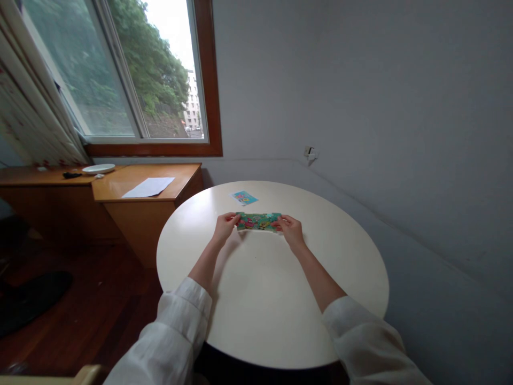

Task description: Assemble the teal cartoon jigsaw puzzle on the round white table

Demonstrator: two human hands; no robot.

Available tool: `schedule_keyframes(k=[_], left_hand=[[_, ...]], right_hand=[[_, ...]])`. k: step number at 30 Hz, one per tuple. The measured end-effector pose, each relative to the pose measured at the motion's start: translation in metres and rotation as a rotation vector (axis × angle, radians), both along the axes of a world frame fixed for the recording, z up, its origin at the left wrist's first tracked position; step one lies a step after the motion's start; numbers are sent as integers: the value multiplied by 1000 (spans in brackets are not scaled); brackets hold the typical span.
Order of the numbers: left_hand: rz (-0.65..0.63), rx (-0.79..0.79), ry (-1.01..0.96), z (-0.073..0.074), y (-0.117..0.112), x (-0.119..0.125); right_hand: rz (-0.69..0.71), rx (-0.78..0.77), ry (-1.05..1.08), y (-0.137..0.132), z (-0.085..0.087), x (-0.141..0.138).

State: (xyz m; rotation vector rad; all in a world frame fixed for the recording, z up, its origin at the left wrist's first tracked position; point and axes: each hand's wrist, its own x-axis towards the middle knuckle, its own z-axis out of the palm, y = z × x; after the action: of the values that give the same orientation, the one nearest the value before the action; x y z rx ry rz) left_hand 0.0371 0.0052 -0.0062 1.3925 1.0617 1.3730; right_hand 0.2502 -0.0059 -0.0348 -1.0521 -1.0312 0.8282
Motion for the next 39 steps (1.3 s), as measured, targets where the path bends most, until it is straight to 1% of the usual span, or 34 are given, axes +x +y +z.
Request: schedule_keyframes(k=[10,20,29,33,39], left_hand=[[3,0,2,-1,0,2],[14,1,-15,-3,1,2],[31,-16,-36,-5,4,2],[41,-1,-27,-5,4,1],[27,17,-8,-8,5,0]], right_hand=[[35,-21,25,-3,2,-2],[31,-34,45,-6,6,-3],[84,-81,6,-8,7,-5],[59,-75,-31,-7,6,-4],[-17,-9,-105,-3,2,-1]])
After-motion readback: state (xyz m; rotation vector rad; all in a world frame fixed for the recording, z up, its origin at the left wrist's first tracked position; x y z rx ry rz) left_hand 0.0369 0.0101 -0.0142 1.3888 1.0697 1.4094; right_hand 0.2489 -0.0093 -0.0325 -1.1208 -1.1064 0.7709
